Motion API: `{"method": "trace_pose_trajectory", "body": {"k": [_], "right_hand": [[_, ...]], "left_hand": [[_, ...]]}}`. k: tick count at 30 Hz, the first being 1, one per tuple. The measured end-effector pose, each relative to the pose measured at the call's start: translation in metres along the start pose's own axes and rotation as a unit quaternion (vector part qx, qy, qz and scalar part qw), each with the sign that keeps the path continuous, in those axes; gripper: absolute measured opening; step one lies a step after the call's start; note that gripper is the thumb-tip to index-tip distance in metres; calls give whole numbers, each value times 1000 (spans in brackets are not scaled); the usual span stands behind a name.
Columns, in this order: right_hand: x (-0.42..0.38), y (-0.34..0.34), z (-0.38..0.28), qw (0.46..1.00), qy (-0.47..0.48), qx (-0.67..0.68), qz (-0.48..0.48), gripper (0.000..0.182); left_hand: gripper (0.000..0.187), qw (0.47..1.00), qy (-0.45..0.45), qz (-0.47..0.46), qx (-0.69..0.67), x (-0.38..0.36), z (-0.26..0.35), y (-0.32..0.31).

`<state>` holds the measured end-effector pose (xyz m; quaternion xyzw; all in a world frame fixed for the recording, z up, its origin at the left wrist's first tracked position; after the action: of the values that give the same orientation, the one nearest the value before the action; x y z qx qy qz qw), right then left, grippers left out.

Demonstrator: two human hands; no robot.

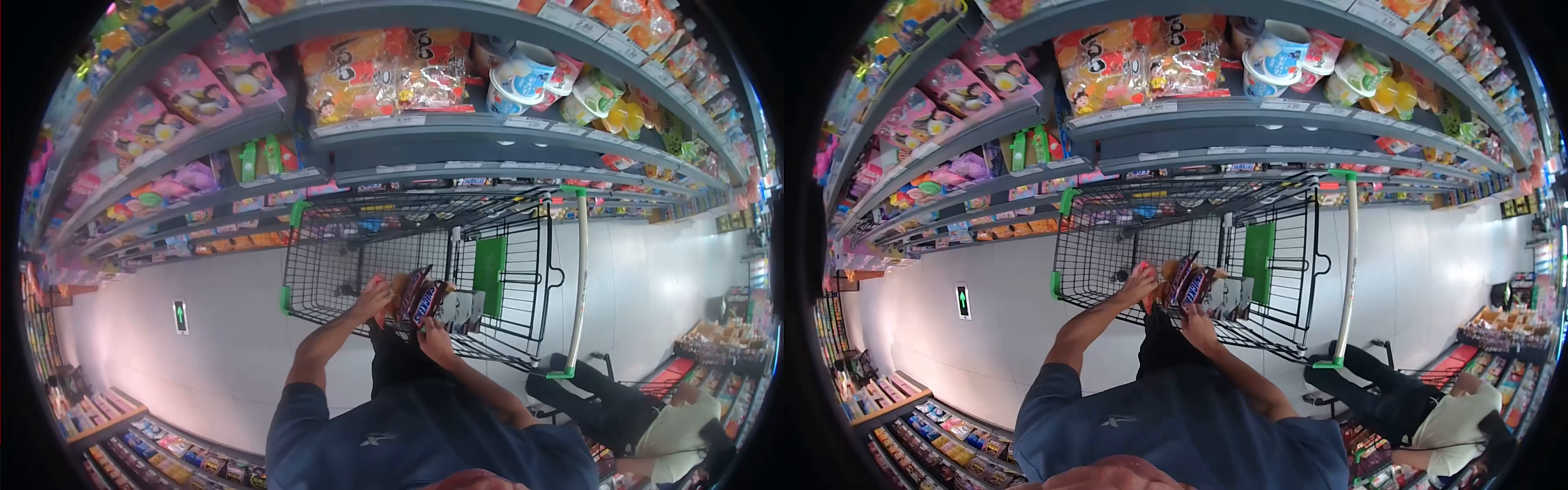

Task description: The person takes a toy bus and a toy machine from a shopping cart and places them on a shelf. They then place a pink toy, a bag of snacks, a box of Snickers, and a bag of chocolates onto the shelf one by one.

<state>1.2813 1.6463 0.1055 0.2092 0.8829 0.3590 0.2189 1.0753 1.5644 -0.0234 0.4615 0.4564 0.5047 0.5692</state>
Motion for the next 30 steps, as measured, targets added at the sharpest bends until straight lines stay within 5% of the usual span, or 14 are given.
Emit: {"method": "trace_pose_trajectory", "body": {"k": [4, 7, 11, 15, 18, 20, 21, 24, 26, 28, 30], "right_hand": [[8, 0, 9, 998, -7, 57, -20, 49], [21, 16, -4, 986, 93, 132, -36, 79], [29, 27, -21, 970, 172, 154, -81, 91], [27, 55, -41, 957, 155, 230, -78, 82], [41, 98, -36, 968, 141, 207, 20, 63], [47, 101, -16, 881, 60, 468, -21, 44], [42, 112, -18, 852, 25, 521, -39, 38], [26, 145, -23, 823, -11, 568, -8, 35], [30, 139, -3, 800, -29, 600, -9, 48], [23, 145, -3, 723, -58, 688, -4, 51], [24, 149, -4, 711, -80, 698, -7, 50]], "left_hand": [[19, 990, 40, 29, -133, -32, 4, 71], [17, 985, 72, 36, -154, -29, 23, 153], [14, 971, 95, 107, -190, -16, 48, 224], [12, 946, 112, 200, -229, 9, 80, 296], [10, 937, 131, 240, -217, 29, 96, 312], [16, 897, 189, 344, -201, 33, 100, 323], [41, 890, 221, 352, -190, 34, 102, 325], [65, 820, 330, 407, -230, 39, 94, 305], [68, 827, 330, 386, -241, 35, 80, 269], [58, 687, 290, 178, -642, 38, 83, 235], [55, 649, 284, 71, -702, 37, 103, 243]]}}
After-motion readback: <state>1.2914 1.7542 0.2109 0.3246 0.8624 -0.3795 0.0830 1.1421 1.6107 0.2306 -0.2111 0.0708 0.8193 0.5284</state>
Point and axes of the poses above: each hand's wrist, its own x-axis towards the middle knuckle, its own y-axis out of the back of the hand, z = x × y, the point moved 5 cm from there along x, towards the middle knuckle, and after that the axes turned 3 degrees about -z, right-handed, at the moved point
